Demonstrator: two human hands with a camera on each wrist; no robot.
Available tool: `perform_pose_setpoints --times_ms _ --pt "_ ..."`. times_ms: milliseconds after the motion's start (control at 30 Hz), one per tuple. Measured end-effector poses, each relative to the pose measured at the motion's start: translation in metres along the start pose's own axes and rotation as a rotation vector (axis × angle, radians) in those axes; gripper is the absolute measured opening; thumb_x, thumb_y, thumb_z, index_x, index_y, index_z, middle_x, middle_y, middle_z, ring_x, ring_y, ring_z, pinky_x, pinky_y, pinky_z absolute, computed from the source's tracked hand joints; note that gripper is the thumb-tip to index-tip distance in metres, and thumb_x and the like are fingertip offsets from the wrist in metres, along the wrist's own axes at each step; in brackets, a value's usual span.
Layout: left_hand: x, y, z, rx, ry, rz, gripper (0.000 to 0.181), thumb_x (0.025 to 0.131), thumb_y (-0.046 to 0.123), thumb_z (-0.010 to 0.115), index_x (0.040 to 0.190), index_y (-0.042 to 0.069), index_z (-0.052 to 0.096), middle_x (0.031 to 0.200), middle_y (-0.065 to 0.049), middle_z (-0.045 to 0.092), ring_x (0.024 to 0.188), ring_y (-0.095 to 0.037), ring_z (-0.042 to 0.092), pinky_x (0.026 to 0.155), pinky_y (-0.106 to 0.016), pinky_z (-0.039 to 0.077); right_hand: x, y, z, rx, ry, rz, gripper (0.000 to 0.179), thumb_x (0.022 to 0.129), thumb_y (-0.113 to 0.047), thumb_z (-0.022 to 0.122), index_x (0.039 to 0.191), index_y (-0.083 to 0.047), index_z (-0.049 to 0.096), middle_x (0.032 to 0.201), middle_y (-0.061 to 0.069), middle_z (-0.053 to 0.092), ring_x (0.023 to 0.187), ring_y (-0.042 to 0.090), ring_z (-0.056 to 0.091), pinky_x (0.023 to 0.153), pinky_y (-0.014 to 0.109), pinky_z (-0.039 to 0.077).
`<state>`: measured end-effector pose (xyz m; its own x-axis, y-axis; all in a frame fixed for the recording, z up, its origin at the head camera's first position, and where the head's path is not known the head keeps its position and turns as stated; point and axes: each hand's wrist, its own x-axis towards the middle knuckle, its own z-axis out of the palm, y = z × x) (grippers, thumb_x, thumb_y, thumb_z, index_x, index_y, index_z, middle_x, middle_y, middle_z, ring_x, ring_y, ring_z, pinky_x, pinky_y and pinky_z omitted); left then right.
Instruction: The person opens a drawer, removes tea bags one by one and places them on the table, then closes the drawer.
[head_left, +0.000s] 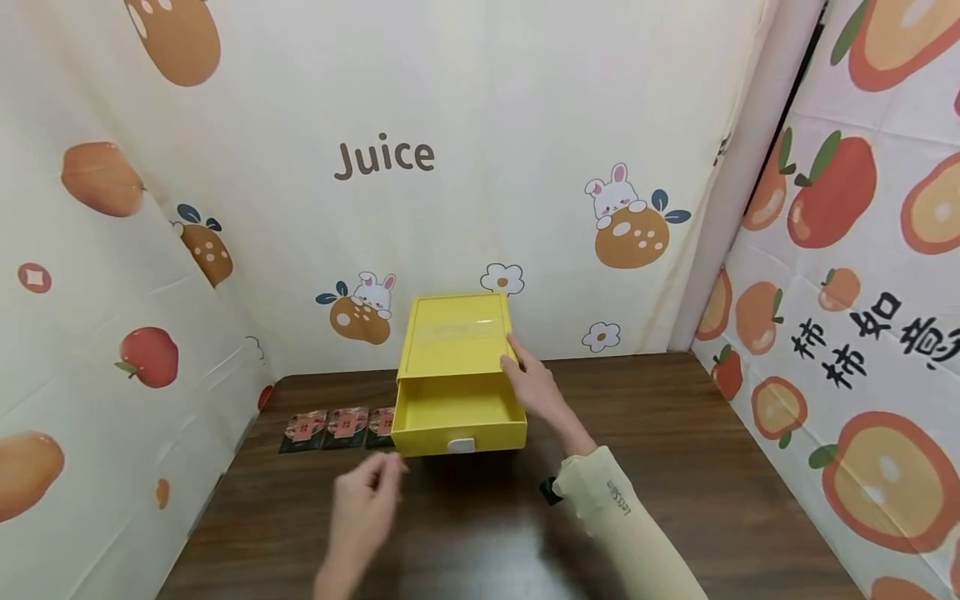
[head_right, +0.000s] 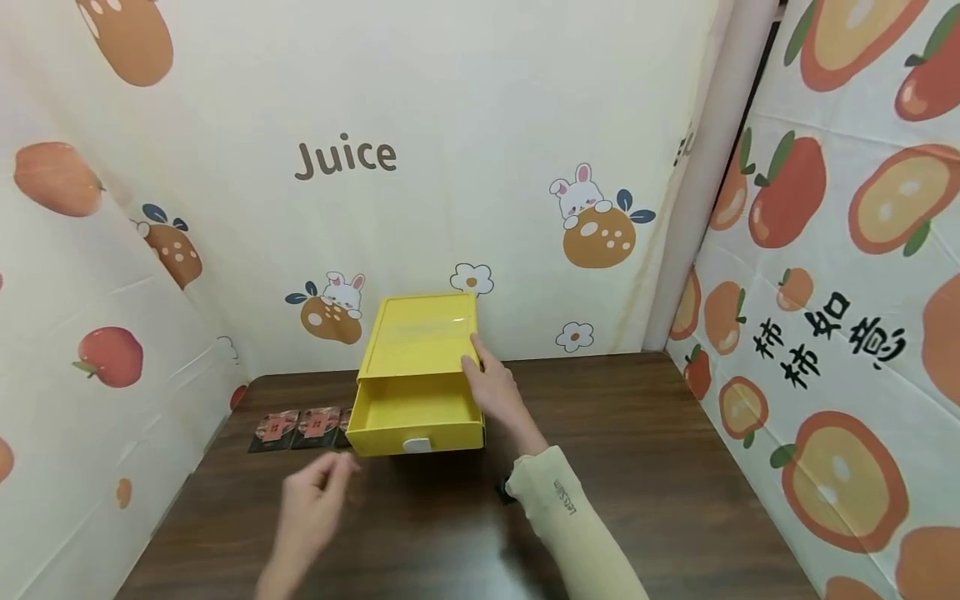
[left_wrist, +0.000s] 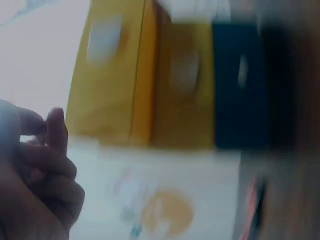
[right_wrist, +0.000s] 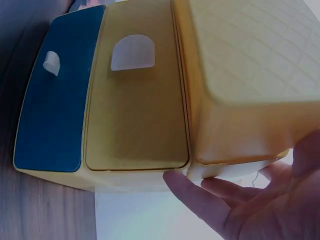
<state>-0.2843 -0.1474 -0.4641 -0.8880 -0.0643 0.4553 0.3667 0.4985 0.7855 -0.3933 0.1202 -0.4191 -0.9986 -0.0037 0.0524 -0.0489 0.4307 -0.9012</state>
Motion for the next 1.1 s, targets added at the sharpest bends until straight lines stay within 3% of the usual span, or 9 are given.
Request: perform_pose_setpoints --times_ms 100,233,367,467,600,800,967,1100 --pt "-0.011 0.012 0.037 0.026 -0.101 -0.034 0.024 0.098 0.021 0.059 0.077 0.018 0.069 0.054 0.011 0.051 0.043 -0.005 0.044 0.042 -0.025 0.038 -0.001 0.002 0.003 0.016 0.015 0.009 0.057 0.101 -0.047 0.041 0.154 -0.032 0.026 0.154 0.005 0.032 0.137 0.027 0.034 0.103 0.052 0.034" --pt "-0.013 0.024 0.072 0.252 -0.172 -0.139 0.038 0.096 0.053 0.052 0.081 0.022 0.069 0.057 0.014 0.051 0.047 -0.006 0.046 0.045 -0.029 0.038 0.001 0.002 0.004 0.044 0.012 0.02 0.057 0.101 -0.045 0.042 0.154 -0.033 0.026 0.154 0.005 0.032 0.137 0.026 0.034 0.104 0.052 0.033" --pt "-0.011 0.032 0.09 0.436 -0.177 -0.238 0.069 0.084 0.079 0.04 0.089 0.018 0.069 0.064 0.004 0.059 0.05 -0.015 0.054 0.044 -0.037 0.041 0.001 0.002 0.003 0.061 0.01 0.029 0.056 0.101 -0.045 0.042 0.154 -0.034 0.025 0.154 0.006 0.032 0.136 0.028 0.035 0.103 0.053 0.034" --pt "-0.008 0.033 0.095 0.485 -0.112 -0.254 0.071 0.081 0.082 0.042 0.084 0.016 0.067 0.064 0.0 0.059 0.049 -0.018 0.053 0.043 -0.037 0.042 -0.001 0.003 0.003 0.071 0.017 0.04 0.056 0.101 -0.045 0.042 0.154 -0.035 0.026 0.155 0.006 0.031 0.136 0.029 0.035 0.102 0.054 0.035" --pt "-0.006 0.031 0.094 0.505 0.026 -0.201 0.062 0.079 0.078 0.053 0.074 0.016 0.061 0.054 0.003 0.051 0.041 -0.014 0.046 0.039 -0.034 0.038 0.0 0.002 0.005 0.084 0.011 0.055 0.056 0.101 -0.045 0.042 0.154 -0.035 0.025 0.156 0.006 0.029 0.138 0.029 0.032 0.104 0.055 0.033" --pt "-0.005 0.028 0.104 0.493 0.176 -0.031 0.053 0.081 0.065 0.065 0.066 0.015 0.057 0.048 0.007 0.044 0.035 -0.01 0.035 0.034 -0.029 0.03 -0.002 0.005 -0.001 0.105 0.032 0.058 0.056 0.101 -0.042 0.047 0.153 -0.034 0.029 0.153 0.007 0.034 0.136 0.028 0.035 0.103 0.053 0.035" --pt "0.004 0.024 0.104 0.547 0.223 0.029 0.049 0.082 0.056 0.07 0.062 0.015 0.054 0.048 0.006 0.042 0.033 -0.01 0.031 0.032 -0.027 0.026 -0.001 0.004 0.004 0.108 0.049 0.04 0.056 0.1 -0.042 0.048 0.152 -0.032 0.031 0.152 0.008 0.037 0.133 0.027 0.039 0.102 0.051 0.036" --pt "0.012 0.023 0.103 0.565 0.208 0.034 0.05 0.083 0.056 0.069 0.06 0.015 0.051 0.046 0.007 0.036 0.032 -0.009 0.027 0.032 -0.025 0.023 0.0 0.004 0.005 0.097 0.051 0.048 0.056 0.1 -0.042 0.048 0.152 -0.033 0.031 0.151 0.008 0.038 0.132 0.027 0.04 0.101 0.052 0.037"
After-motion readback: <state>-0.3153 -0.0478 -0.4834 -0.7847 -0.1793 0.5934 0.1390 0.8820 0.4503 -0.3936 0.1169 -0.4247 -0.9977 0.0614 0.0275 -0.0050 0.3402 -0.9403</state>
